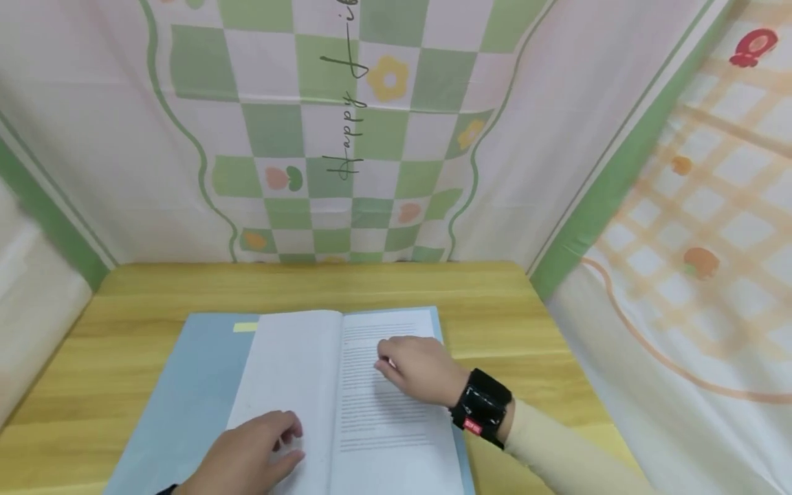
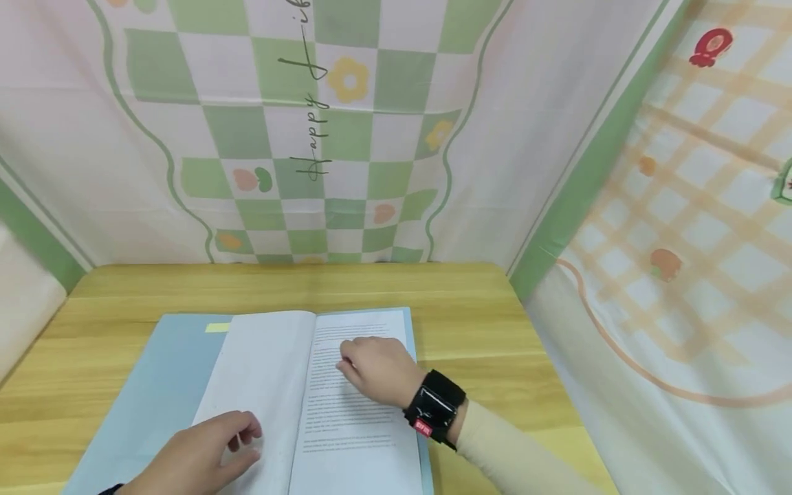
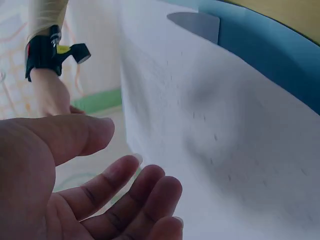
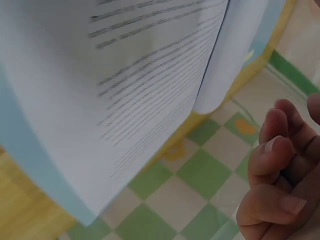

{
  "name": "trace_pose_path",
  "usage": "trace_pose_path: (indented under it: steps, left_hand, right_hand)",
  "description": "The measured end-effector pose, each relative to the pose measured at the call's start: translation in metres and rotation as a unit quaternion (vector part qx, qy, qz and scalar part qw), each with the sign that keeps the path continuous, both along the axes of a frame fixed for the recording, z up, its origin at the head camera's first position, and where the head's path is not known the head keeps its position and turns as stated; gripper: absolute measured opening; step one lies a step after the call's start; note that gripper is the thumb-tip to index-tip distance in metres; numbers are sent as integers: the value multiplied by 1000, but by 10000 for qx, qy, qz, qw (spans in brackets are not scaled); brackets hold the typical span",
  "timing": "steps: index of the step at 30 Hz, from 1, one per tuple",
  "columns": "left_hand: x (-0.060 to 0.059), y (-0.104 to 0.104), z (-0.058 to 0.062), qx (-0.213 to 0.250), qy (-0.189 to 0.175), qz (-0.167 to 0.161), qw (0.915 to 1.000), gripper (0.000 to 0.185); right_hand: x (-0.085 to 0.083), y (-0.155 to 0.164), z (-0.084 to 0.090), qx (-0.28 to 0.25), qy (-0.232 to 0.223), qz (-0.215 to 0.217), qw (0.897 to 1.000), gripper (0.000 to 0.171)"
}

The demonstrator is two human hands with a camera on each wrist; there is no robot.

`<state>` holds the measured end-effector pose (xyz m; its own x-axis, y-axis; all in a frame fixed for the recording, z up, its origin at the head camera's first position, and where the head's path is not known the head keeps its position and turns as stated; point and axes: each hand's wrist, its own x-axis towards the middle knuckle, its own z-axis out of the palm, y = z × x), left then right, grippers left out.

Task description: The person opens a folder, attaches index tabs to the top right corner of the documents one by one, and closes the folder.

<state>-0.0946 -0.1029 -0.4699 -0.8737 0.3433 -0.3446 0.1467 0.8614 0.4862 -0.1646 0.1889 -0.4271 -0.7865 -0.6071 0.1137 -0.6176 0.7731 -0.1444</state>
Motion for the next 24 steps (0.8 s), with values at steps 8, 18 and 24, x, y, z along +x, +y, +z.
trace_pose_path:
  steps: [8, 18, 24]
  left_hand:
    - [-5, 44, -2, 327, 547, -1051, 9924, 40]
    - [-2, 97, -9, -7, 920, -2134, 9726, 64]
    - [-3, 110, -18, -249, 751, -2483, 9654, 73]
  right_hand:
    - [14, 49, -9, -341, -181, -717, 9967, 23]
    - [56, 121, -31, -920, -880, -1444, 9813, 22]
    - [74, 160, -34, -676, -1185, -1658, 9767, 31]
